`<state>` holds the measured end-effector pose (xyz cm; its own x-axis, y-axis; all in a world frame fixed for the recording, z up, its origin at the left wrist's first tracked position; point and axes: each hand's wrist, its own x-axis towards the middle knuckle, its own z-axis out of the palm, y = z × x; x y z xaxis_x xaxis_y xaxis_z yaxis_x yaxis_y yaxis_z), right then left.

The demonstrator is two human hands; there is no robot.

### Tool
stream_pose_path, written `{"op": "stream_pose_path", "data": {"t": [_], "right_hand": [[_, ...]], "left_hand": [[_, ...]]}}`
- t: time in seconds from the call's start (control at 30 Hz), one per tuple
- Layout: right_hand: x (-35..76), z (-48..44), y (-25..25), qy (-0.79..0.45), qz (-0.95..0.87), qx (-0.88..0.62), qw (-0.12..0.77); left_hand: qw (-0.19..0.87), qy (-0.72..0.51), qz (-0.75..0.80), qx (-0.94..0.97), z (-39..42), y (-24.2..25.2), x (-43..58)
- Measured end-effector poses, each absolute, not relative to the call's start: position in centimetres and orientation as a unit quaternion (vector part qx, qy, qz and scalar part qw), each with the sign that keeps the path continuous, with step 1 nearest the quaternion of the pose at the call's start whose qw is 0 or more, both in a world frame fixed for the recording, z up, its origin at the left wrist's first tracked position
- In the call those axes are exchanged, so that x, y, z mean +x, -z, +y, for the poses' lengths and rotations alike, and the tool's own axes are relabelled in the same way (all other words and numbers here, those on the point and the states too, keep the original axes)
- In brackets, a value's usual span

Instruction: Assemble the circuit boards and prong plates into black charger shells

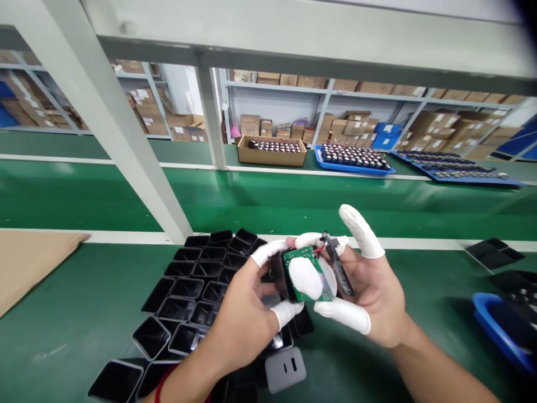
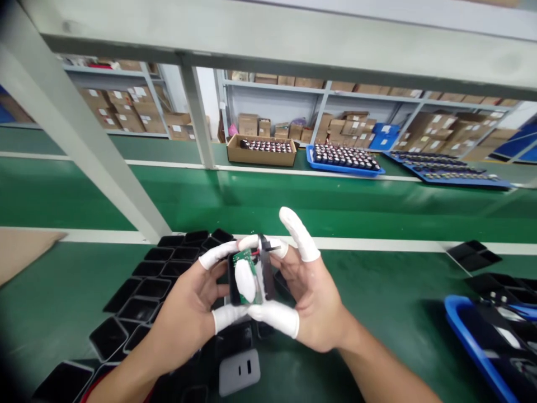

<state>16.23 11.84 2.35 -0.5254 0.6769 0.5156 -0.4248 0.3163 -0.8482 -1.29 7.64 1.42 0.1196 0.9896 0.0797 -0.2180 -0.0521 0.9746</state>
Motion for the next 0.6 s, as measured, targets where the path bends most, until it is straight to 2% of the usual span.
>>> {"op": "stream_pose_path", "data": {"t": [0.2, 0.4, 0.6], "right_hand": [[16.5, 11.6, -1.9, -0.54, -0.693, -0.116, 0.463], [16.7, 11.7, -1.6, -0.485, -0.739, -0.13, 0.45], [16.7, 11.7, -1.2, -0.494, -0.732, -0.124, 0.453]], "left_hand": [[0.542, -0.543, 0.395, 0.506, 7.6, -1.4, -1.3], [0.561, -0.529, 0.397, 0.498, 7.1, -1.5, -1.5], [0.556, -0.537, 0.392, 0.499, 7.5, -1.5, -1.4]]}}
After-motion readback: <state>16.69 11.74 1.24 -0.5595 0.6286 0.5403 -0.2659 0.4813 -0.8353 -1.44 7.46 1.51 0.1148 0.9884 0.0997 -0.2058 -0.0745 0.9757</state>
